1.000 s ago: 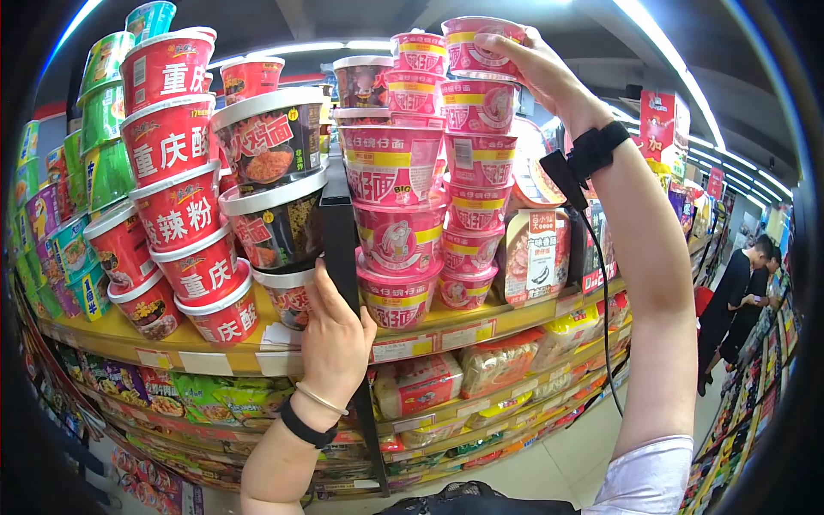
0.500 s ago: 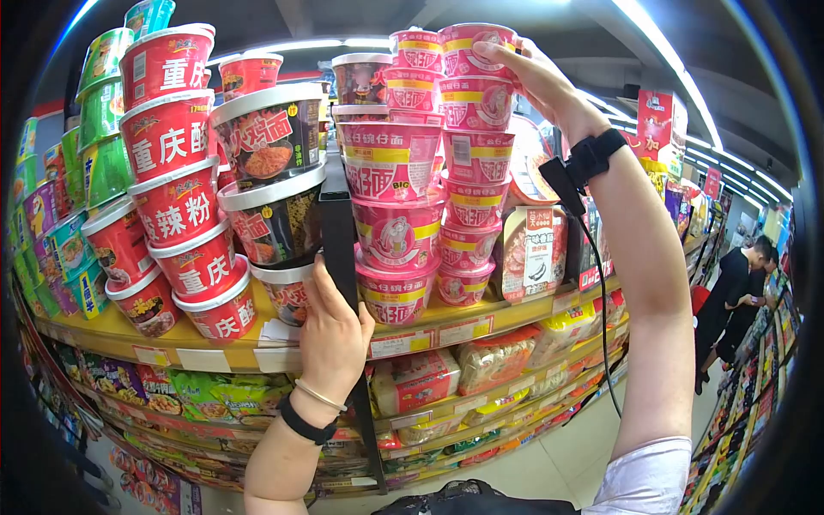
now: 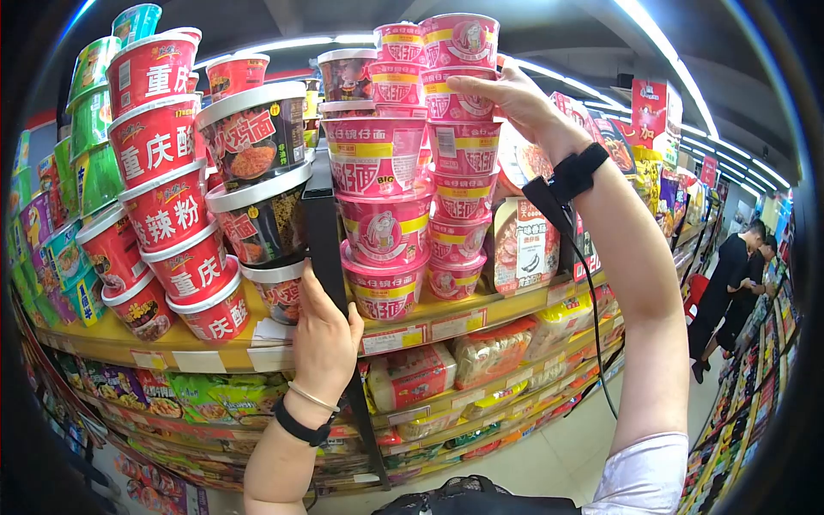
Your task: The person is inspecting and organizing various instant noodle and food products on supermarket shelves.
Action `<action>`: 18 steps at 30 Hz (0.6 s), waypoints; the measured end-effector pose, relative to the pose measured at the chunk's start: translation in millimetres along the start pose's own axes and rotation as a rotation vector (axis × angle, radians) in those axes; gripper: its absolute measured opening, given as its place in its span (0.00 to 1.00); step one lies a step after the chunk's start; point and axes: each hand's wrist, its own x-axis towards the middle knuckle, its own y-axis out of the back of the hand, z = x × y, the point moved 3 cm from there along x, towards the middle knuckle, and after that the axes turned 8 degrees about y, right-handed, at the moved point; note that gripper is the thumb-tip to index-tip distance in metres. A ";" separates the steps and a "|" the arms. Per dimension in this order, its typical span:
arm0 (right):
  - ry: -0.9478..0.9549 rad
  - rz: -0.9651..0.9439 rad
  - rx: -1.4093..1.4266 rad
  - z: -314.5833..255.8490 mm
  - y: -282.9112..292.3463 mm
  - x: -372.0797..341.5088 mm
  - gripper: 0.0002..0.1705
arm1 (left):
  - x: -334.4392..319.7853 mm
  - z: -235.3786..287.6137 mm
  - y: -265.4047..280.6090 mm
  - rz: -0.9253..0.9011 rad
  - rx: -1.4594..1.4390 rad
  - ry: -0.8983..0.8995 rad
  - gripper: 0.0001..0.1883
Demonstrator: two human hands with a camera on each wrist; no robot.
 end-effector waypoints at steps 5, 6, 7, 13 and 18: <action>0.012 0.022 0.022 6.9 3.3 -1.4 0.51 | -0.2 -0.1 0.4 -0.017 -0.003 0.017 0.40; 0.010 0.022 0.024 5.0 2.7 -3.1 0.51 | -0.6 -0.2 -0.1 -0.006 0.012 0.009 0.40; 0.016 -0.008 0.036 1.8 2.7 -4.8 0.49 | -0.9 -0.6 0.1 -0.007 0.013 0.009 0.40; 0.029 -0.046 0.091 9.5 9.9 -4.5 0.41 | -0.7 -2.2 -1.5 -0.065 -0.008 0.067 0.40; 0.065 -0.094 0.075 5.2 9.8 -10.3 0.37 | -1.4 -1.9 -1.5 -0.062 0.029 0.080 0.40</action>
